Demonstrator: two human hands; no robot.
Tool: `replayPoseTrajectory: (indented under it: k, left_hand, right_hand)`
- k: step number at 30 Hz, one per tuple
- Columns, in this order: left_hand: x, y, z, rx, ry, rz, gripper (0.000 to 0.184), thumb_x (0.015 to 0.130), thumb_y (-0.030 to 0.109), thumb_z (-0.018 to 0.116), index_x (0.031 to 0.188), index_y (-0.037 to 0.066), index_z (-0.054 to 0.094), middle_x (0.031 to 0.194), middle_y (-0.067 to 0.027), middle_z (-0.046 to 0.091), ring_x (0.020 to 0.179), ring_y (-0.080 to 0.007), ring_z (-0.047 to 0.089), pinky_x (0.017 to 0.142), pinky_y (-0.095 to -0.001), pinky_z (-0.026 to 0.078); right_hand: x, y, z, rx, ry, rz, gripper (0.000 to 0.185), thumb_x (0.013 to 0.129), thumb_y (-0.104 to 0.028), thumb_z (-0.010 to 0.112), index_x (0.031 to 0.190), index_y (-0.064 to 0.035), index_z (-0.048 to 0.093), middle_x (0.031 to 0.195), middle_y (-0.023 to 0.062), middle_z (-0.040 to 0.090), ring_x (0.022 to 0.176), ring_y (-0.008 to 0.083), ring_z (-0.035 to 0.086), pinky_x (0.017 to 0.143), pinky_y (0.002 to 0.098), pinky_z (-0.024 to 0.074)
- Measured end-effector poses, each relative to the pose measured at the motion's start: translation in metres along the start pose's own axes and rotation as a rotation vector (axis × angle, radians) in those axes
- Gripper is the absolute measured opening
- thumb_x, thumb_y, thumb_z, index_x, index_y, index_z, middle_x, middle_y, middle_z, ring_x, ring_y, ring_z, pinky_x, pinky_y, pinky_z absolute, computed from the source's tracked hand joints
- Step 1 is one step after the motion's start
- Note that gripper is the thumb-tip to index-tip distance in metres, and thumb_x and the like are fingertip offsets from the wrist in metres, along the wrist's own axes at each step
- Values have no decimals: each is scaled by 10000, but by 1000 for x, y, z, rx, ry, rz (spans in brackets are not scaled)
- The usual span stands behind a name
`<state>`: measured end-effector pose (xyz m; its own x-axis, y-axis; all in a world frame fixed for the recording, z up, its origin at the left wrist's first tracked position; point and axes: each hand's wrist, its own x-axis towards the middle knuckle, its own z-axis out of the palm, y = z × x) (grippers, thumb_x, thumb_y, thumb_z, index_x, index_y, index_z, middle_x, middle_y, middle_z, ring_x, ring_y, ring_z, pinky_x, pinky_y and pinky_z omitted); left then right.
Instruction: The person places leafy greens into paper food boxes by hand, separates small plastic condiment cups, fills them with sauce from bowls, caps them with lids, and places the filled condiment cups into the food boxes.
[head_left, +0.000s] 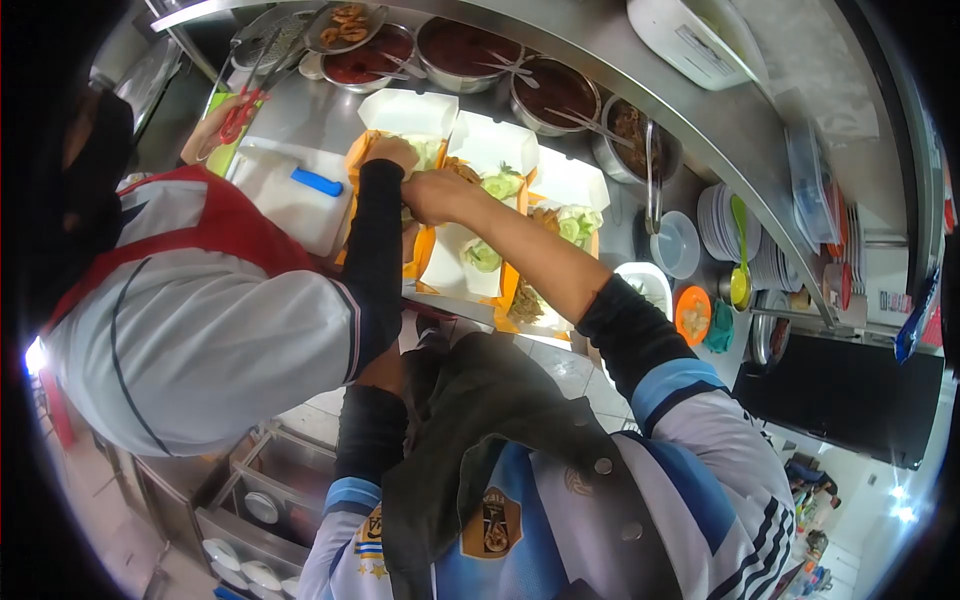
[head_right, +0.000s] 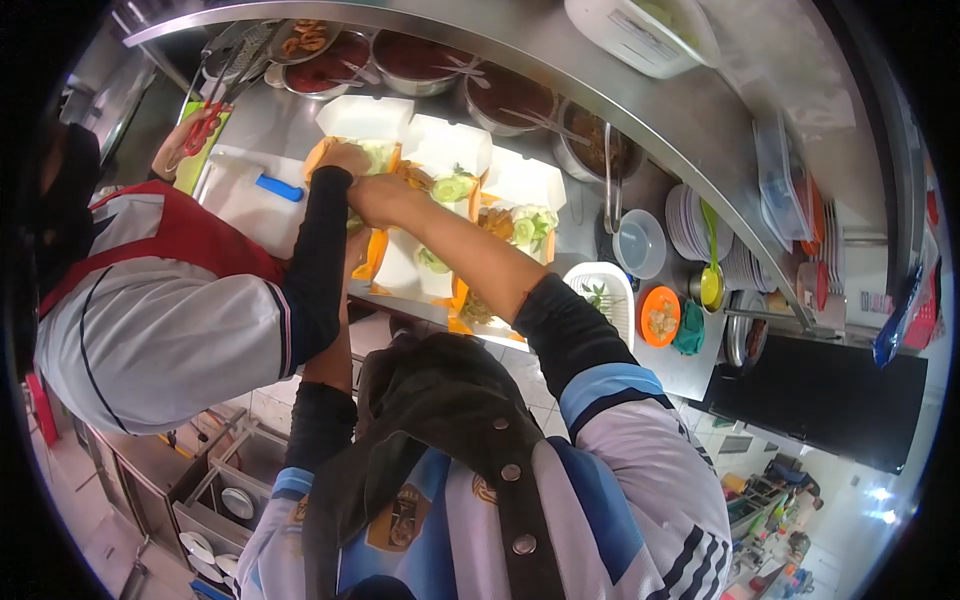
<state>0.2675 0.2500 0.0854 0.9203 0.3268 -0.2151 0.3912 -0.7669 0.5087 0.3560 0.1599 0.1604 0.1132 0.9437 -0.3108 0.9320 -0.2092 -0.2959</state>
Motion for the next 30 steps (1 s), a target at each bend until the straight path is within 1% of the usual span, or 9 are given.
replayPoseTrajectory:
  k: [5,7,9,10,11,13,17,21,30]
  left_hand:
    - [61,1,-38,313,-246,102,367,777,293,706,1015,15,674,1067,-196,679,1009,-344,650,907,-422,495]
    - [74,1,-49,439,-340,147,361,787,312,694,993,16,691,1053,-195,688,1000,-343,656,905,-425,498]
    - [78,6,-57,566,-425,189,361,797,332,682,971,18,707,1038,-195,697,990,-342,661,903,-427,501]
    - [85,-11,-45,577,-261,304,393,811,351,577,869,-9,725,962,-209,704,967,-369,666,851,-430,515]
    - [91,-24,-31,582,-263,309,393,811,351,577,869,-9,725,962,-209,704,967,-369,666,851,-430,515]
    - [101,-36,-17,441,-136,77,357,823,316,557,892,11,731,994,-214,699,984,-365,662,833,-441,526]
    - [69,2,-47,636,-162,203,293,817,265,648,963,20,714,966,-166,711,948,-339,670,845,-426,510]
    - [69,-24,-30,328,56,122,259,818,228,664,959,15,706,951,-152,710,940,-304,672,835,-406,520]
    - [-9,-44,57,-386,492,-15,194,819,146,702,949,3,688,917,-120,707,924,-227,677,811,-361,542]
  right_hand:
    - [-32,3,-20,155,100,83,194,798,-82,616,975,-47,688,937,188,695,924,369,670,774,453,528]
    - [-47,12,-17,295,393,-19,197,811,-57,592,985,-45,683,932,192,693,915,366,669,815,466,514]
    - [-60,11,-22,318,369,44,202,817,-61,583,991,-45,683,921,196,691,910,366,668,830,467,509]
    - [-65,10,-23,343,337,96,207,822,-66,575,998,-46,683,910,200,689,904,366,667,846,469,505]
    - [-63,9,-20,345,342,101,207,822,-66,575,998,-46,683,910,200,689,904,366,667,846,469,505]
    - [-46,4,-9,315,272,66,202,830,-96,572,985,-47,691,902,212,685,910,367,668,835,469,513]
    - [-25,-22,11,194,288,126,156,799,-125,603,888,-83,724,874,177,701,862,353,686,764,448,540]
    - [-7,-23,31,23,344,94,136,793,-145,620,862,-108,732,849,141,712,827,327,701,707,426,548]
    - [1,-17,22,-25,157,87,150,810,-194,680,947,-160,730,932,75,715,1005,227,663,876,375,452]
